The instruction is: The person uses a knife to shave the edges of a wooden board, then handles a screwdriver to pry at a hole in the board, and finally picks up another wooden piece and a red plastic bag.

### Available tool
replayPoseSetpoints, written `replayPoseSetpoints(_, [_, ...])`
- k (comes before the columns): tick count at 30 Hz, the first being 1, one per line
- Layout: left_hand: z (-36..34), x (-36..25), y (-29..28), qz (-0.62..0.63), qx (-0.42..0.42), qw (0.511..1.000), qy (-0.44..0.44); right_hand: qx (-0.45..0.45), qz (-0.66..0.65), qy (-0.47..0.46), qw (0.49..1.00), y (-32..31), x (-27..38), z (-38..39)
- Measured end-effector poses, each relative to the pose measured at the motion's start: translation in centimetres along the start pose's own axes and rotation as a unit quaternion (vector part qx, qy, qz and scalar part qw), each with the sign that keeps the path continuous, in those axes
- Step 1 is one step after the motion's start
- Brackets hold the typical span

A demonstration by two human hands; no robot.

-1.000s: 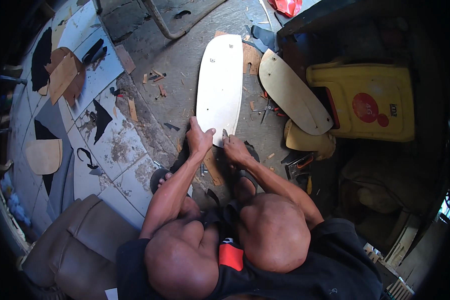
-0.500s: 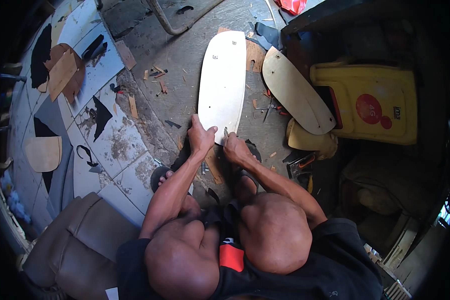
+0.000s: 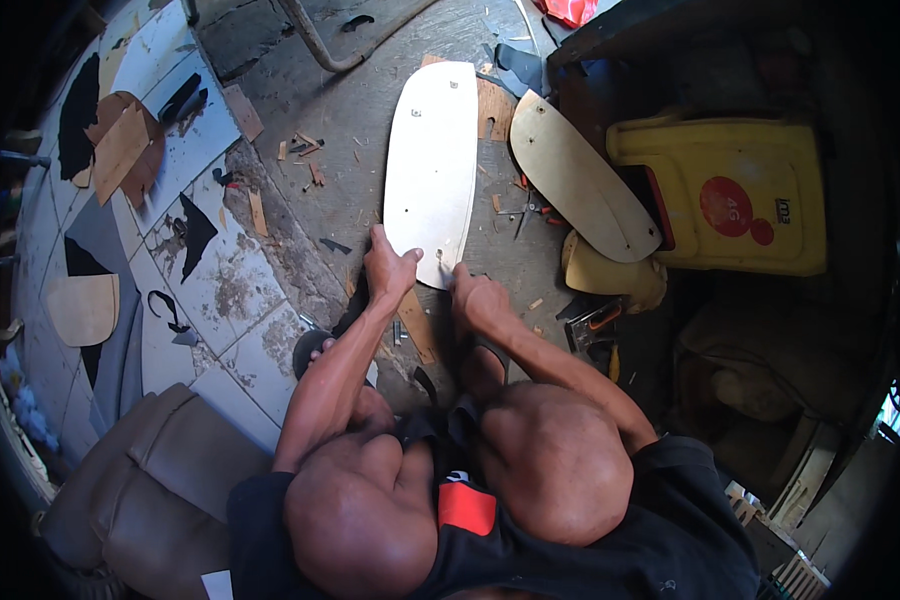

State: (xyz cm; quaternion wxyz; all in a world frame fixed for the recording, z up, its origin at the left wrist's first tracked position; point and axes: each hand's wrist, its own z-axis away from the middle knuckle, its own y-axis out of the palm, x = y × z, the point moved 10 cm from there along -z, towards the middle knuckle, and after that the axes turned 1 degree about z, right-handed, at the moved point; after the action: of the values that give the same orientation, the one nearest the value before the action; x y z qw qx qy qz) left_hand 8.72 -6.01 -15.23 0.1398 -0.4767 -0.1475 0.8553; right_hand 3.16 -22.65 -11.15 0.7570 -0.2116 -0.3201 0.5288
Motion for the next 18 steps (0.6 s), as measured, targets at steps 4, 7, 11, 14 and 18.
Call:
replayPoseSetpoints(4, [-0.2, -0.3, -0.2, 0.0, 0.0, 1.0, 0.003, 0.024, -0.142, 0.033, 0.989, 1.1, -1.1, -1.3])
replayPoseSetpoints(7, [-0.2, -0.7, -0.1, 0.002, -0.004, 1.0, 0.022, 0.01, -0.171, 0.044, 0.984, 1.5, -1.3, -1.9])
replayPoseSetpoints(11, [-0.3, -0.5, -0.1, 0.0, -0.003, 1.0, 0.018, 0.007, -0.176, 0.039, 0.984, 1.6, -0.8, -2.2])
replayPoseSetpoints(14, [-0.3, -0.4, -0.2, 0.001, -0.005, 1.0, 0.024, 0.011, -0.177, 0.041, 0.983, 1.6, -0.4, -2.3])
replayPoseSetpoints(18, [-0.3, -0.4, -0.1, 0.004, -0.001, 1.0, 0.021, 0.009, -0.169, 0.037, 0.985, 1.7, -0.2, -2.3])
